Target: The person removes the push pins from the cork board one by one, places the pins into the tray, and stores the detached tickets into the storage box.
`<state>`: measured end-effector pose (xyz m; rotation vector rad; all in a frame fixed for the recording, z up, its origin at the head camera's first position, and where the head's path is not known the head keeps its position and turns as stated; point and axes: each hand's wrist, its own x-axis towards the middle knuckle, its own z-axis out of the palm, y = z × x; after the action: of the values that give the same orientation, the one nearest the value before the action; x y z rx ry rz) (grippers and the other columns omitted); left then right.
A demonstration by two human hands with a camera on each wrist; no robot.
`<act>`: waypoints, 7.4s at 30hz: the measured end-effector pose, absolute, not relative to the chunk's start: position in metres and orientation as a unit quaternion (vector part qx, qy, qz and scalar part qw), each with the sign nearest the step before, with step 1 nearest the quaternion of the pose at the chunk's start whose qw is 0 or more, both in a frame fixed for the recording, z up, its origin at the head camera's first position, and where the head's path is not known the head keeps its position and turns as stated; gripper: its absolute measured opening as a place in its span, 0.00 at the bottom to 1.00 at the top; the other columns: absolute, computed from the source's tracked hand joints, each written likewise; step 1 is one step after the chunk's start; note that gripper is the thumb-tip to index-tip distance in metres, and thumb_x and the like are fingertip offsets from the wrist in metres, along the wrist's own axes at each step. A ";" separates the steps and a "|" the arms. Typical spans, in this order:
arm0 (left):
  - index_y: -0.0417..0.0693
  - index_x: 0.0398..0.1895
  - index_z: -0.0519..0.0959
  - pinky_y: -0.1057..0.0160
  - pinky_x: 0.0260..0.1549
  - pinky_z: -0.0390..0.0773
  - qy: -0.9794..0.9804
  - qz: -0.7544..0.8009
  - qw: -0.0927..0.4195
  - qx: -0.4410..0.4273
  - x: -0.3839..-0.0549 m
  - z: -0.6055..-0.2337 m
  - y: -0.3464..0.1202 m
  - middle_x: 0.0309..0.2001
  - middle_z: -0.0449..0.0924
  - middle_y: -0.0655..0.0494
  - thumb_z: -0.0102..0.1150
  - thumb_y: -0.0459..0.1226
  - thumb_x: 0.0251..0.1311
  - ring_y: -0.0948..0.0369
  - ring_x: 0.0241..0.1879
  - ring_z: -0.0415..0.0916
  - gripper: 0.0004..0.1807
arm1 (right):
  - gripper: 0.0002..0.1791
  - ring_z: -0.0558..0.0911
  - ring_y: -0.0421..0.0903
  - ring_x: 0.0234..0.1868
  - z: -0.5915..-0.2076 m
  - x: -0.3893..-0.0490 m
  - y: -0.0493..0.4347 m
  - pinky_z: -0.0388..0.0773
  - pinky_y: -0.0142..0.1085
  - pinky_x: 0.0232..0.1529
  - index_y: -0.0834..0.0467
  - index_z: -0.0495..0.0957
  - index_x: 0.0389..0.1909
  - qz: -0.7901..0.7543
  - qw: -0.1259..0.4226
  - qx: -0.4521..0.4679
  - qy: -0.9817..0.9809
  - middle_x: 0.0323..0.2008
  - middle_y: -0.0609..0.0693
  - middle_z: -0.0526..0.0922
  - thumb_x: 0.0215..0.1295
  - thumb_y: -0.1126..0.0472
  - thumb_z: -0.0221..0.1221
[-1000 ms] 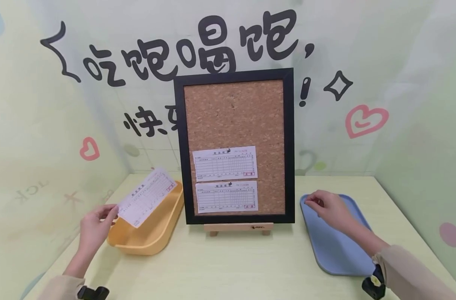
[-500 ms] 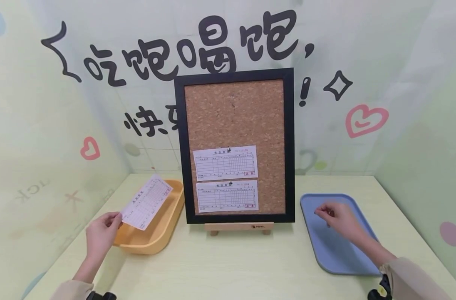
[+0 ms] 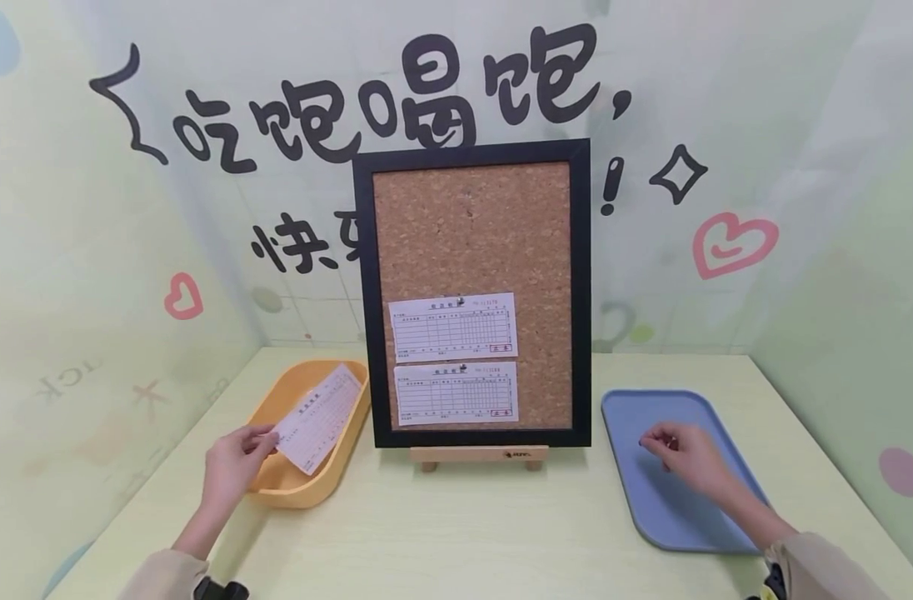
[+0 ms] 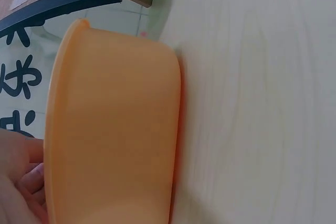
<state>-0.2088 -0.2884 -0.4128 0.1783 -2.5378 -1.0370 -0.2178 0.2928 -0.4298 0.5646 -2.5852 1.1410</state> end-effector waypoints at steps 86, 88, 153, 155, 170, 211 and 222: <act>0.45 0.65 0.60 0.52 0.45 0.75 -0.895 -0.374 0.211 -0.124 -0.257 -0.370 -0.201 0.58 0.68 0.43 0.62 0.41 0.53 0.49 0.49 0.74 0.36 | 0.06 0.70 0.38 0.23 -0.370 -0.252 0.276 0.69 0.30 0.20 0.63 0.79 0.32 0.285 0.078 0.189 -0.937 0.25 0.48 0.78 0.58 0.63 0.59; 0.46 0.66 0.60 0.52 0.45 0.75 -0.899 -0.350 0.224 -0.140 -0.261 -0.367 -0.195 0.60 0.67 0.44 0.62 0.42 0.54 0.50 0.49 0.73 0.36 | 0.08 0.70 0.40 0.23 -0.358 -0.254 0.268 0.69 0.30 0.21 0.63 0.79 0.33 0.282 0.083 0.185 -0.938 0.25 0.47 0.78 0.58 0.61 0.59; 0.58 0.71 0.42 0.48 0.54 0.67 -0.896 -0.343 0.260 -0.113 -0.292 -0.338 -0.139 0.63 0.58 0.42 0.68 0.45 0.46 0.47 0.57 0.64 0.53 | 0.05 0.72 0.43 0.21 -0.262 -0.319 0.084 0.67 0.34 0.22 0.61 0.79 0.30 0.205 0.228 0.284 -0.909 0.23 0.50 0.79 0.56 0.64 0.57; 0.58 0.71 0.42 0.48 0.54 0.67 -0.895 -0.345 0.260 -0.114 -0.292 -0.339 -0.139 0.62 0.58 0.41 0.68 0.45 0.46 0.47 0.57 0.64 0.53 | 0.05 0.73 0.43 0.21 -0.263 -0.320 0.083 0.67 0.34 0.22 0.61 0.79 0.30 0.202 0.233 0.279 -0.909 0.23 0.51 0.79 0.57 0.64 0.56; 0.58 0.71 0.43 0.48 0.52 0.68 -0.891 -0.341 0.275 -0.123 -0.294 -0.340 -0.139 0.62 0.59 0.42 0.68 0.44 0.46 0.47 0.57 0.64 0.53 | 0.04 0.76 0.44 0.26 -0.268 -0.319 0.080 0.72 0.36 0.27 0.60 0.79 0.32 0.193 0.249 0.268 -0.911 0.29 0.52 0.81 0.59 0.66 0.56; 0.60 0.71 0.44 0.48 0.50 0.70 -0.890 -0.338 0.284 -0.110 -0.290 -0.348 -0.139 0.61 0.61 0.42 0.66 0.45 0.48 0.47 0.50 0.69 0.51 | 0.03 0.73 0.42 0.21 -0.262 -0.323 0.081 0.68 0.32 0.24 0.59 0.80 0.28 0.234 0.213 0.270 -0.909 0.23 0.49 0.80 0.57 0.64 0.57; 0.61 0.71 0.44 0.48 0.48 0.72 -0.891 -0.341 0.281 -0.105 -0.291 -0.347 -0.139 0.60 0.62 0.42 0.67 0.45 0.47 0.46 0.47 0.71 0.51 | 0.02 0.73 0.42 0.21 -0.265 -0.324 0.082 0.68 0.34 0.24 0.58 0.79 0.28 0.237 0.221 0.273 -0.906 0.23 0.49 0.79 0.57 0.64 0.58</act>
<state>-0.2913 -0.1391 -0.3470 -0.2802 -2.3870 -0.9140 -0.3239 0.0816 -0.2646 0.7546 -2.5041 0.6543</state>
